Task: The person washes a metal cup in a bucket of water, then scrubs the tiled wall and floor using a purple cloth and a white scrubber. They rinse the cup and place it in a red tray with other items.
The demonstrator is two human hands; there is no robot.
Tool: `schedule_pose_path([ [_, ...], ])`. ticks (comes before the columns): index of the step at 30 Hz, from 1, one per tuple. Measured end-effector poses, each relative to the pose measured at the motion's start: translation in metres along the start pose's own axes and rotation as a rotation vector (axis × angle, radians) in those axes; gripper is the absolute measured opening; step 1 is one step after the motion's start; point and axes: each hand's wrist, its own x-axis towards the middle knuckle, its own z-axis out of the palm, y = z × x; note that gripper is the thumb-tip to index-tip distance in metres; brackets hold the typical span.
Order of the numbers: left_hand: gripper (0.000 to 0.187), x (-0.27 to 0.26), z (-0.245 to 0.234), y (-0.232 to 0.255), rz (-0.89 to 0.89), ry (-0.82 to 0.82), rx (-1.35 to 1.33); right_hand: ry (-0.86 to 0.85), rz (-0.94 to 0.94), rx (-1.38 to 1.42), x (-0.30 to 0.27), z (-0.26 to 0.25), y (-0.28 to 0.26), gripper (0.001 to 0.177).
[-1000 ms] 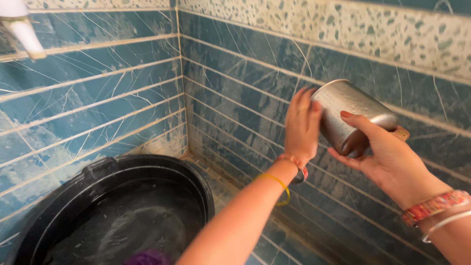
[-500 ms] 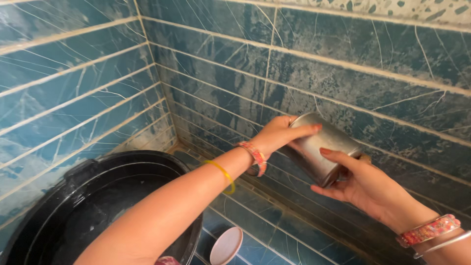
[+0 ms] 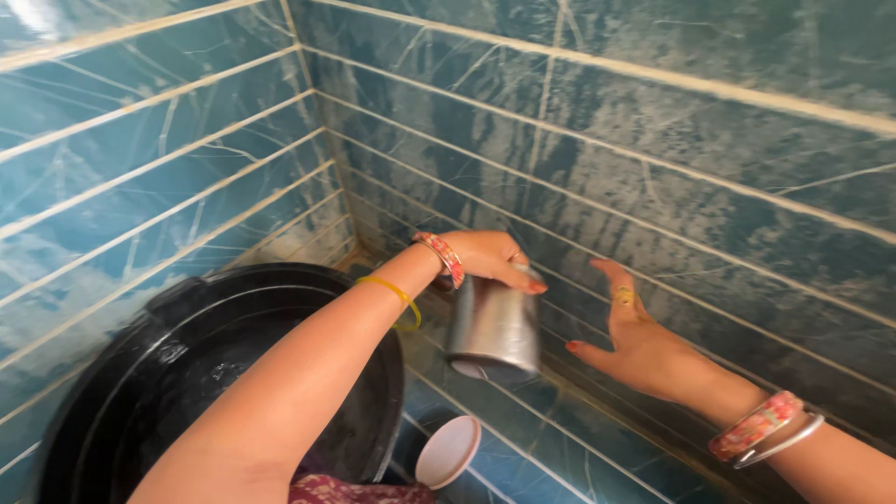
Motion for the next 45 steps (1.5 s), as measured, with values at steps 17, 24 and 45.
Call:
schedule_pose_path([
  [17, 0.083, -0.206, 0.021, -0.162, -0.876, -0.313, 0.308, -0.124, -0.280, -0.212, 0.048, 0.048, -0.087, 0.096],
  [24, 0.082, -0.175, 0.131, -0.243, -0.825, -0.495, 0.360, -0.077, -0.424, -0.292, 0.064, 0.071, -0.070, 0.094],
  [45, 0.041, -0.180, 0.146, -0.223, -0.789, 0.193, 0.364, -0.280, -0.335, -0.386, 0.047, 0.051, -0.075, 0.095],
])
